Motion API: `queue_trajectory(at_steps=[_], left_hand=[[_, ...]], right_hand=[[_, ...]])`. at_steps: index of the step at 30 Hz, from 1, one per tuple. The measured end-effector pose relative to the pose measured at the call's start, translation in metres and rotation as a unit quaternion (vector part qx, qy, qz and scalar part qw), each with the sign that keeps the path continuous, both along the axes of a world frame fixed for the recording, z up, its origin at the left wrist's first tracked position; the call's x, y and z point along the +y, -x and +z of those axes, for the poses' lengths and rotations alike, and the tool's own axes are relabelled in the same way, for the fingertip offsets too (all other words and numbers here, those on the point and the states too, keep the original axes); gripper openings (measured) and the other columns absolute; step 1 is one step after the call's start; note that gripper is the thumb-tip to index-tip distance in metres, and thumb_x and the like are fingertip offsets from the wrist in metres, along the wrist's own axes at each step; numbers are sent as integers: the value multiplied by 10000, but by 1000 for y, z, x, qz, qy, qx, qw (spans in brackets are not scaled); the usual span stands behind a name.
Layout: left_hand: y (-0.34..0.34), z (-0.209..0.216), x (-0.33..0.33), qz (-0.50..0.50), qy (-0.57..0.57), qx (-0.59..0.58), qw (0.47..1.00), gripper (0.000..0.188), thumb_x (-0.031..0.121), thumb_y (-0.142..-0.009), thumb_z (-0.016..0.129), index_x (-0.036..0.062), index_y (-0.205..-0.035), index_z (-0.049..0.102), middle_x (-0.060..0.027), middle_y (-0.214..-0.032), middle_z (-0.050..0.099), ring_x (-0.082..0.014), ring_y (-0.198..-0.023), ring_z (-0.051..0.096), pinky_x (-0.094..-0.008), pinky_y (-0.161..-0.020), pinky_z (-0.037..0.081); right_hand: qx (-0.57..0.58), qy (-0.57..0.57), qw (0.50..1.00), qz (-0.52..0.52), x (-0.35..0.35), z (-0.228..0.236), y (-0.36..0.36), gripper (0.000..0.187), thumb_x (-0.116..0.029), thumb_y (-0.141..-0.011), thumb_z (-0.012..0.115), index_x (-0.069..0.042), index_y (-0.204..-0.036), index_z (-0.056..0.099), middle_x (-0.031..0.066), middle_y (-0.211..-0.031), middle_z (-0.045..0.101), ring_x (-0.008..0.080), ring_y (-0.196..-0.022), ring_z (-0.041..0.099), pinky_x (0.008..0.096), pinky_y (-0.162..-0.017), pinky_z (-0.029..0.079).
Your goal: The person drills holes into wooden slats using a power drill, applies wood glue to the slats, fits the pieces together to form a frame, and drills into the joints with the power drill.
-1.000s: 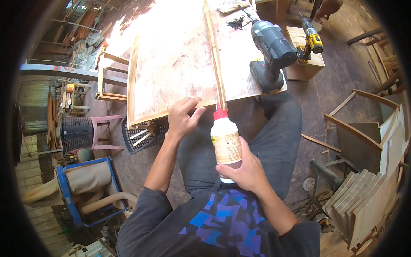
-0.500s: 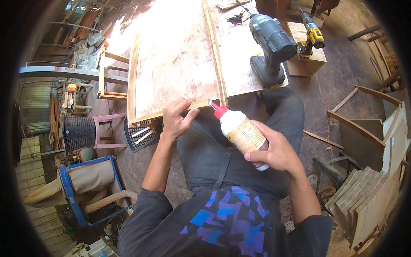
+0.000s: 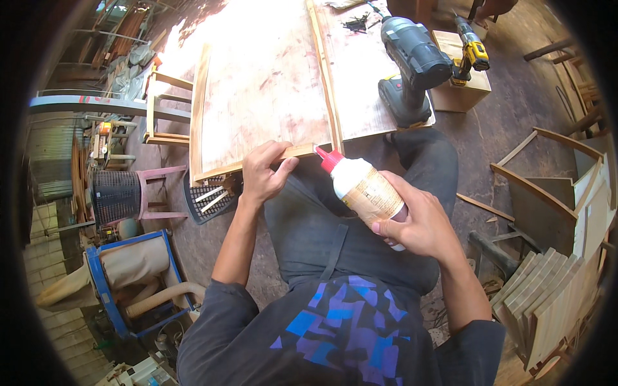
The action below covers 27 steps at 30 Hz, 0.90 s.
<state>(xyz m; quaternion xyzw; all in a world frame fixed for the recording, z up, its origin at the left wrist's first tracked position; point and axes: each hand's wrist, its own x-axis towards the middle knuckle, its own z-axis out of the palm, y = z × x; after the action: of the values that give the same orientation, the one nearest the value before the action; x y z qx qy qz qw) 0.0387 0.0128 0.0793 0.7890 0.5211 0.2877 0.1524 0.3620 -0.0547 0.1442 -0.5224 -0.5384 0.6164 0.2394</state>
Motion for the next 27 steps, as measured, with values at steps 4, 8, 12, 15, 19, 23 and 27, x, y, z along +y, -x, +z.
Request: queue_trajectory(at_steps=[4,8,12,15,19,23,27], left_hand=[[0,-1,-1,-2,-5,7,1000,224,209,-810,757,46,-957,715,-99,-710,608,-270,-645,606,-368,-621,457],[0,0,-1,-1,-7,10,1000,231,224,-809,756,50,-956,716,-96,-708,609,-269,-647,607,-368,-622,453],[1,0,-1,-1,-9,12,1000,237,228,-808,759,50,-957,716,-96,-709,610,-271,-646,605,-370,-621,451],[0,2,-1,-3,-14,11,1000,243,235,-810,759,48,-958,715,-98,-708,609,-274,-647,603,-370,-623,450],[2,0,-2,-3,-14,7,1000,251,246,-815,757,43,-957,714,-103,-708,607,-282,-644,602,-371,-614,449],[1,2,-1,-9,-12,8,1000,253,245,-820,756,37,-957,714,-109,-713,610,-286,-643,605,-370,-605,454],[2,0,-1,-7,-11,8,1000,251,243,-822,756,36,-957,715,-113,-718,615,-285,-646,609,-370,-605,457]], right_hand=[[7,8,1000,-2,0,0,1,700,-28,-736,763,-42,-1399,538,147,-944,730,174,-679,708,325,-644,551],[0,6,1000,2,1,-1,0,685,-19,-746,760,-42,-1395,540,150,-952,732,180,-680,711,327,-639,552],[8,37,999,-19,1,-1,1,681,-13,-749,761,-44,-1393,541,152,-956,735,178,-689,715,329,-644,556],[-7,34,999,-9,0,-3,0,692,-14,-743,769,-48,-1395,540,158,-975,734,173,-713,718,324,-645,558],[-1,-17,1000,2,-3,-11,-1,725,-51,-722,797,-50,-1399,538,163,-1047,727,208,-805,731,338,-730,565],[-9,-22,1000,21,-2,-19,-7,823,-113,-671,815,-19,-1428,509,158,-1241,666,226,-1150,641,343,-1015,461],[-57,-71,995,28,1,-19,-12,842,-114,-651,818,-25,-1430,509,155,-1253,665,252,-1163,643,348,-1023,458]])
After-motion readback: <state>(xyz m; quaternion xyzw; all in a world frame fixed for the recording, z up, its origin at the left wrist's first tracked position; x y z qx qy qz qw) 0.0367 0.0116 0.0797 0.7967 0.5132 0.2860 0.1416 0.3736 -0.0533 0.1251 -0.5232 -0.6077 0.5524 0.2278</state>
